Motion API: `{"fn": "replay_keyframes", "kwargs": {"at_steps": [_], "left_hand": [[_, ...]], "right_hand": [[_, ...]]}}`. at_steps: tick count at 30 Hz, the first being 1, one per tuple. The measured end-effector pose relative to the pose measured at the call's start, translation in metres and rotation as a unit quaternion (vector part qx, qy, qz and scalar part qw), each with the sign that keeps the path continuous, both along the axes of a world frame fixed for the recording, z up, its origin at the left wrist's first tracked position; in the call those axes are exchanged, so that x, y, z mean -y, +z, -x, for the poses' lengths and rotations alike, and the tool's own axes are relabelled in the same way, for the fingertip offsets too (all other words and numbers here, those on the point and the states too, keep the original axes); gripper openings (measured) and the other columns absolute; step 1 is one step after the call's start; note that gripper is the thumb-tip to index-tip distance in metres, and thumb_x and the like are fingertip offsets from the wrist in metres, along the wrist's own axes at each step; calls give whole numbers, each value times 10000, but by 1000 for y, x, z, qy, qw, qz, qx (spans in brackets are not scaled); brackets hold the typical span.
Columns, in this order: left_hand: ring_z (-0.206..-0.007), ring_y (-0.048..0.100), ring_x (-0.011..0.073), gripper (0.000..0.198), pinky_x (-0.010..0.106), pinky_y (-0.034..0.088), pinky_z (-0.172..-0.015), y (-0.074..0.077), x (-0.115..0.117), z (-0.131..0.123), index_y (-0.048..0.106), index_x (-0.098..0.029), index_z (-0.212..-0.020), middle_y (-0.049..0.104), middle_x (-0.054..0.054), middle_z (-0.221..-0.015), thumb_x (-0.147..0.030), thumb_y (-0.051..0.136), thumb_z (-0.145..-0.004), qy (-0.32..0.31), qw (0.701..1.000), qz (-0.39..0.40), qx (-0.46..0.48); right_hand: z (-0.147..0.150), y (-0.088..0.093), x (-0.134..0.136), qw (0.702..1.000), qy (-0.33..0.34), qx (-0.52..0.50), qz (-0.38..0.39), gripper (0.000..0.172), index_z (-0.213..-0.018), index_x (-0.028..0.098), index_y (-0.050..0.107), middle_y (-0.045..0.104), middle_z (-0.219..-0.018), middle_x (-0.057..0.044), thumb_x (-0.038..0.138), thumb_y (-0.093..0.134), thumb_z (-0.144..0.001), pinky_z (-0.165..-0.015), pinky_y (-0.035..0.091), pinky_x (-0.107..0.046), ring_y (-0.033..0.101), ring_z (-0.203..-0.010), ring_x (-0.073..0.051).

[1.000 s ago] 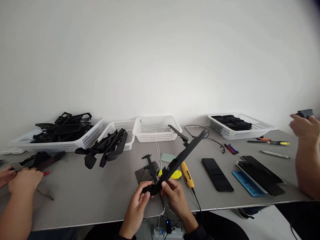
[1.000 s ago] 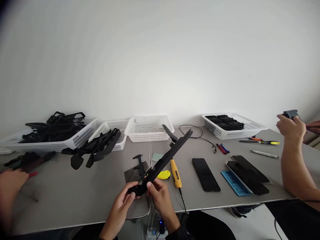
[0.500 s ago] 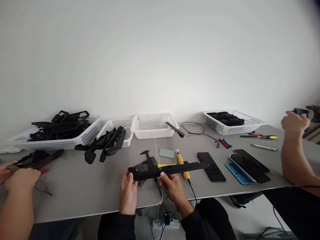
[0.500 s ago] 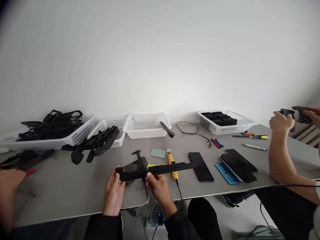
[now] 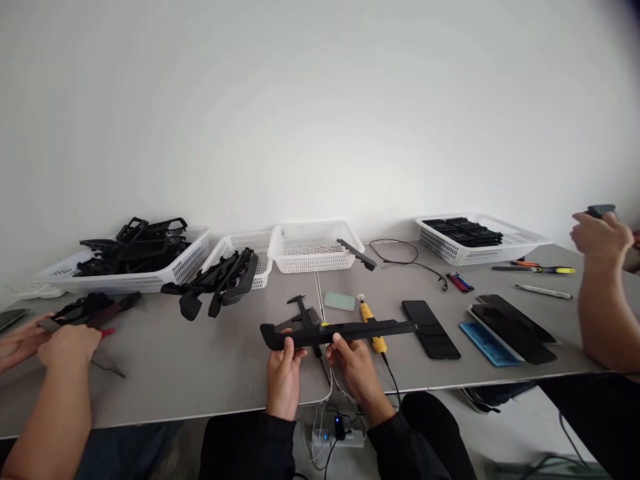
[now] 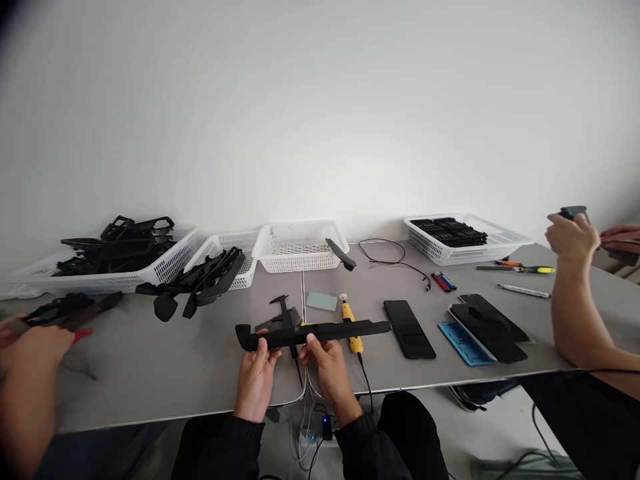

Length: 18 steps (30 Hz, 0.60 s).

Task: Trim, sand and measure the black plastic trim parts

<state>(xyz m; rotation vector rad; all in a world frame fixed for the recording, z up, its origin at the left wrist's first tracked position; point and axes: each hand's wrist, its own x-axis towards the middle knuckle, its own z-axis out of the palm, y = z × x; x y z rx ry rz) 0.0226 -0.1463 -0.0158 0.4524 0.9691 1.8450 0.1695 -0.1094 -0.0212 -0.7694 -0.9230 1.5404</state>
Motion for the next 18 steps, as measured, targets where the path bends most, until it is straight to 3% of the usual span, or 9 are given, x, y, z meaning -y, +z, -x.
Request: {"fn": "replay_keyframes", "kwargs": {"at_steps": [6,10,15,18], "left_hand": [[-948,670,187,502,276,551,-772,-1,-2,1,757,-236,-1225,728,103,-1178,-546,846,-841,18,999,-9,43],[-1098,670,226,532,295,563,-808,1,-3,3,720,-254,-1342,692,137,-1330,-609,698,-946,11,996,-8,88],[-1075,664,211,481,311,566,-794,2,-2,12,738,-247,-1302,686,129,-1314,-574,474,-1068,19,989,-10,149],[-977,666,194,469,313,563,-778,5,-1,16,751,-232,-1265,704,121,-1234,-549,460,-1078,9,985,-22,171]], "right_hand": [[0,3,1,1000,-5,-21,5,525,-1043,154,763,671,-647,-21,622,835,-817,-578,467,-301,599,-600,-175],[0,6,2,1000,-5,-26,10,557,-1089,150,756,668,-651,-16,614,853,-797,-572,470,-299,609,-608,-177],[1,9,1,997,-33,-67,31,457,-899,213,678,657,-666,-10,640,816,-811,-565,475,-313,645,-644,-206],[-1,9,-1,996,-44,-74,36,455,-773,250,573,648,-660,-8,647,788,-828,-579,485,-337,641,-639,-216]]}}
